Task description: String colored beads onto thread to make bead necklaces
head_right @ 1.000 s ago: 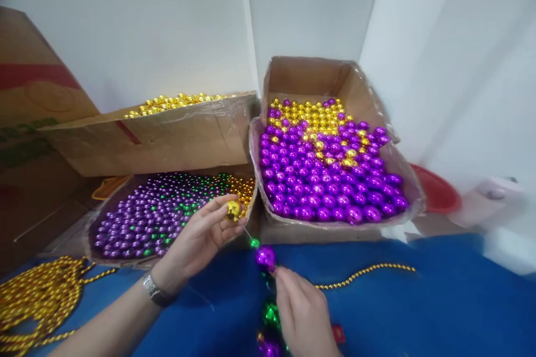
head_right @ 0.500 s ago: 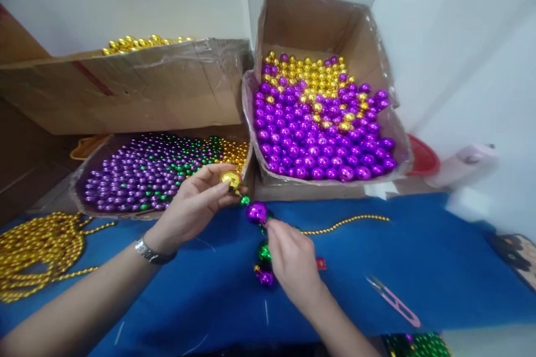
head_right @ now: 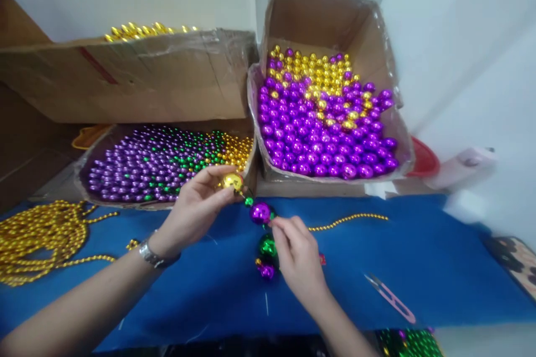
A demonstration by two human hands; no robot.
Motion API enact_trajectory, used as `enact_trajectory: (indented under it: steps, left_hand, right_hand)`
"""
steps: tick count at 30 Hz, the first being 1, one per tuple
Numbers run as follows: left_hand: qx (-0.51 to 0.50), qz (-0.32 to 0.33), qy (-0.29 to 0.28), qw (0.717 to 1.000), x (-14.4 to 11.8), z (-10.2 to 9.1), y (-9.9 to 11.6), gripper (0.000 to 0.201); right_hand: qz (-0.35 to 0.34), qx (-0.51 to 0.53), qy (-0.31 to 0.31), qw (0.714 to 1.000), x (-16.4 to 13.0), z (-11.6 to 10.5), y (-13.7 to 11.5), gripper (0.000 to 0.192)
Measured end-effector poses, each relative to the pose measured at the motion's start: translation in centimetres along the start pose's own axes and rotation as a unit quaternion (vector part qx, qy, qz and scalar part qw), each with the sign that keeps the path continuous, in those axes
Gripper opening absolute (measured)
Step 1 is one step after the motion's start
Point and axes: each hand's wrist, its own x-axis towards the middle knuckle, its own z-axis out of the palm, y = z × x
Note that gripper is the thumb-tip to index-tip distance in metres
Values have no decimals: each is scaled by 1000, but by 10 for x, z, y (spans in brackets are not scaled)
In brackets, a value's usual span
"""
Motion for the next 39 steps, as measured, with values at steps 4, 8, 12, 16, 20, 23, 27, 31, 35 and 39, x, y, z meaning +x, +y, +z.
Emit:
enact_trajectory:
  steps: [4, 8, 12, 16, 20, 23, 27, 31, 35, 39]
  left_hand:
    - [-15, -10, -11, 1000, -8, -4, 3, 35]
    - [-6, -5, -12, 1000, -16, -11, 4, 34]
    - [-3, 0, -6, 1000, -24, -17, 4, 34]
    - [27, 30, -10, 999, -30, -20, 7, 34]
    - [28, 4, 3, 1000, -35, -20, 7, 33]
    - [39, -10, 13, 999, -41, -18, 3, 34]
    - [66, -9, -25, 997, -47, -18, 5, 37]
    - [175, 18, -65, 982, -27, -45, 26, 39]
    - [507, 13, 22, 861, 23, -100, 36, 25]
    - [554, -34, 17, 832, 63, -148, 15, 9]
  right_hand:
    - [25, 48, -5, 999, -4, 11, 2, 17]
    - [11, 54, -9, 998, -5, 20, 6, 18]
    - [-19, 46, -3, 999, -5, 25, 5, 19]
    - [-12, 65, 36, 997, -5, 30, -3, 21]
    - [80, 182, 30, 980, -7, 41, -5, 28]
    - [186, 321, 13, 928, -8, 52, -1, 38]
    - [229, 441, -1, 868, -4, 57, 2, 40]
    - [248, 494, -25, 833, 0, 48, 2, 42]
    - [245, 512, -14, 823, 1, 41, 5, 43]
    - [246, 504, -11, 828, 1, 40, 6, 42]
